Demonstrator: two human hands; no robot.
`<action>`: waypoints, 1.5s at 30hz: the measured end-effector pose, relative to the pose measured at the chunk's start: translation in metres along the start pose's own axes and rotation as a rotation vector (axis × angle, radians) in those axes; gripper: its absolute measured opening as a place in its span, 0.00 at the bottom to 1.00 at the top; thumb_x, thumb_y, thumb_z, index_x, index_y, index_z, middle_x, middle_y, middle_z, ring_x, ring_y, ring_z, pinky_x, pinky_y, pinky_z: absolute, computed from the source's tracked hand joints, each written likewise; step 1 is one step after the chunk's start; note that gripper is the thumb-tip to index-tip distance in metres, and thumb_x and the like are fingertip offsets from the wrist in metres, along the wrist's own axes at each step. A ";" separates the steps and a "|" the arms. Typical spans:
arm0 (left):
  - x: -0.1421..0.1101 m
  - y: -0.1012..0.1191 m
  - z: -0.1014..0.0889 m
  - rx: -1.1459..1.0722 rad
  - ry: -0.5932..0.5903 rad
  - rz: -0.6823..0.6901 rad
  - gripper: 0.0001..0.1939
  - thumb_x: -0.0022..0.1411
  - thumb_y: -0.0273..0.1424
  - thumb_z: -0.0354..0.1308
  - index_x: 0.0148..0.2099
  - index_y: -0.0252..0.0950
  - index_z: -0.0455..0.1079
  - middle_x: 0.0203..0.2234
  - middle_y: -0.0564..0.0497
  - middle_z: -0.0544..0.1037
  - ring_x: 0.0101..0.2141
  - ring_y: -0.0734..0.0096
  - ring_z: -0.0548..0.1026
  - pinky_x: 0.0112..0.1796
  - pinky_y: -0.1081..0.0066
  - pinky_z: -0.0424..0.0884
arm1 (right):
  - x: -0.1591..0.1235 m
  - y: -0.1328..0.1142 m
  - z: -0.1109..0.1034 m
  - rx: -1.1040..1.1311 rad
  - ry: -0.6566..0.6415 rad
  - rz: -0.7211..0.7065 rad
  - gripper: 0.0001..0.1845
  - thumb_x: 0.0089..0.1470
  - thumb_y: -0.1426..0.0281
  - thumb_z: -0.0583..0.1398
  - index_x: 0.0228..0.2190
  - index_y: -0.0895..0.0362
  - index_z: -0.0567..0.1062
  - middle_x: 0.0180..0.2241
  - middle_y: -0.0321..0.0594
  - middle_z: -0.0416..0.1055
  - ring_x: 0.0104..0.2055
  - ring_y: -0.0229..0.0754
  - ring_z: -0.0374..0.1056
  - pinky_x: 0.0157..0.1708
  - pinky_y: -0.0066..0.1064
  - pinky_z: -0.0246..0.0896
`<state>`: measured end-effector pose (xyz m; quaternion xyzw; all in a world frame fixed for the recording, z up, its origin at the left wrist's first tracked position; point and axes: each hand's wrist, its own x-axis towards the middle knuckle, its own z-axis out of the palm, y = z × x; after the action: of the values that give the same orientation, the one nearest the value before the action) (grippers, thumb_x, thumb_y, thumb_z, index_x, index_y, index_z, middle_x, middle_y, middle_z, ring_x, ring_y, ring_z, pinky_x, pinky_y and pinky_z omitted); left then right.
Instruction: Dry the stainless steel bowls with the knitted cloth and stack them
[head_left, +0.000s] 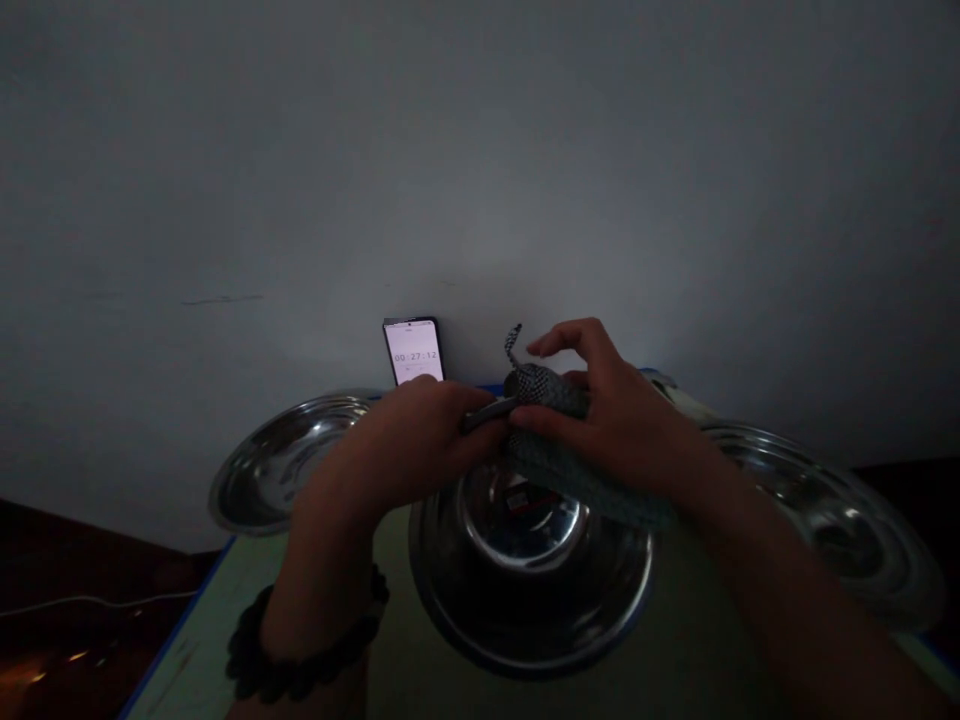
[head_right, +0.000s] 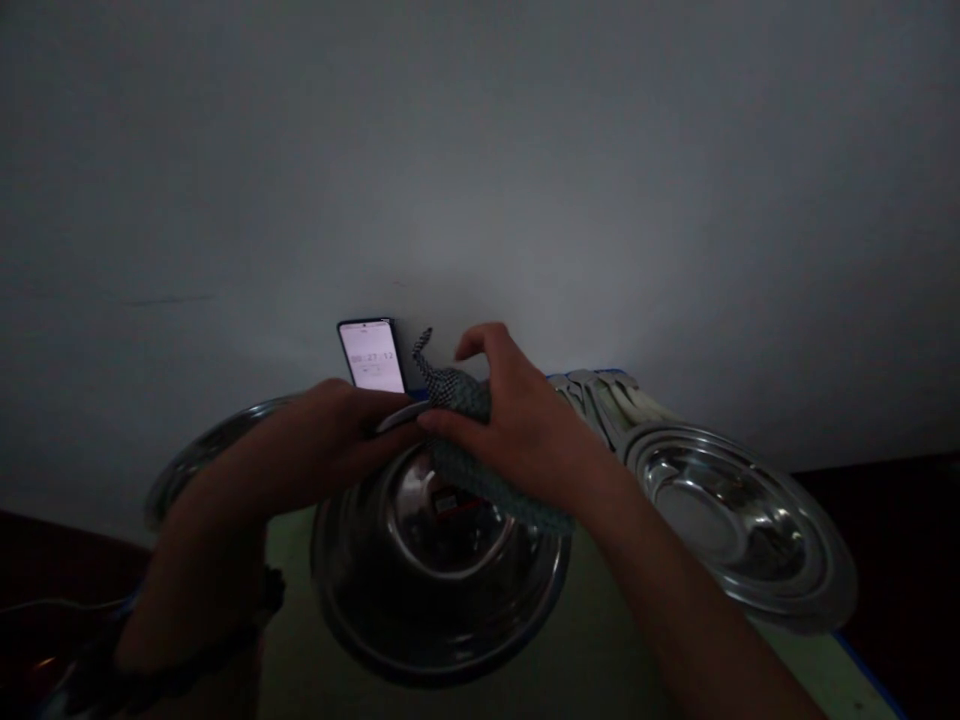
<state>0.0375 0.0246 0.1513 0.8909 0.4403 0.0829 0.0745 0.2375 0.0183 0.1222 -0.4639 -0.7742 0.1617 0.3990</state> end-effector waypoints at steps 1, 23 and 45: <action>0.000 -0.001 -0.001 -0.007 -0.003 -0.012 0.21 0.66 0.42 0.45 0.43 0.37 0.76 0.24 0.49 0.78 0.24 0.71 0.73 0.26 0.72 0.60 | 0.001 0.001 0.001 0.003 0.041 -0.008 0.25 0.48 0.58 0.63 0.45 0.53 0.63 0.47 0.43 0.68 0.42 0.44 0.69 0.37 0.34 0.65; -0.006 0.000 -0.015 0.001 0.105 -0.068 0.19 0.63 0.41 0.49 0.30 0.35 0.75 0.13 0.56 0.67 0.19 0.76 0.64 0.24 0.73 0.54 | 0.007 0.004 -0.003 -0.056 -0.101 -0.089 0.14 0.58 0.60 0.56 0.31 0.55 0.76 0.26 0.32 0.75 0.28 0.35 0.68 0.27 0.26 0.55; -0.003 -0.014 -0.004 -0.030 0.042 -0.402 0.27 0.60 0.49 0.45 0.31 0.34 0.78 0.22 0.44 0.79 0.24 0.64 0.74 0.27 0.68 0.61 | 0.007 0.015 0.008 -0.055 0.087 -0.091 0.09 0.53 0.73 0.58 0.37 0.55 0.76 0.33 0.36 0.76 0.33 0.39 0.70 0.32 0.29 0.60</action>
<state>0.0239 0.0313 0.1518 0.7820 0.6094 0.0916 0.0936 0.2388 0.0332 0.1108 -0.4455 -0.7805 0.1019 0.4265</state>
